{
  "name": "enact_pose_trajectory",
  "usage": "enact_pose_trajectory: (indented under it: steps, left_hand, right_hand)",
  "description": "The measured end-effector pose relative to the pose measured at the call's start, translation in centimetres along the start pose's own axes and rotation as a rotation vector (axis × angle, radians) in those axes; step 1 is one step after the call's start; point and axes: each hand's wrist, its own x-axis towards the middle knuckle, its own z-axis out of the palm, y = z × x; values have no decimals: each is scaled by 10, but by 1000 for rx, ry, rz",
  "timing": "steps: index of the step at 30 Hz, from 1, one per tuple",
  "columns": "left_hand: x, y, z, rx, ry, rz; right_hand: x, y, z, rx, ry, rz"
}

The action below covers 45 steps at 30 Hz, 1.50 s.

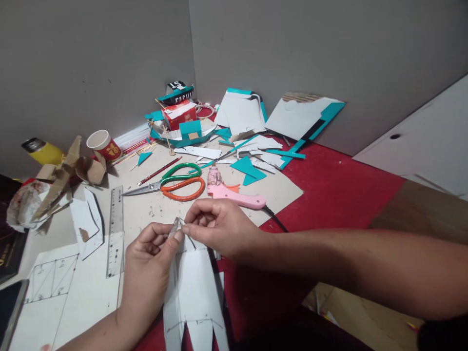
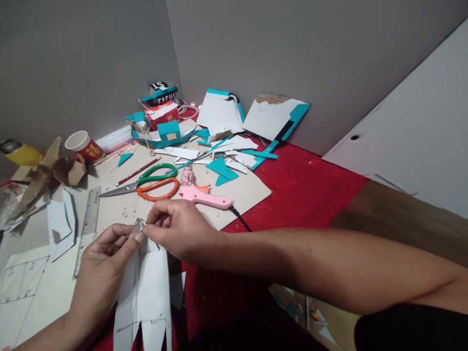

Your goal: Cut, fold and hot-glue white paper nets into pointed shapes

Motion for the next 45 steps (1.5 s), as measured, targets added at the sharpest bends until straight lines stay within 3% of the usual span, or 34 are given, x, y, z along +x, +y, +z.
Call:
enact_pose_trajectory:
  steps: [19, 32, 45]
  left_hand:
    - [2, -2, 0, -77, -64, -10]
    - [3, 0, -1, -147, -97, -42]
    - [2, -4, -4, -147, -110, 6]
  right_hand:
    - [0, 2, -1, -9, -32, 19]
    - [-1, -9, -4, -228, -78, -3]
    - [-3, -10, -2, -253, -96, -16]
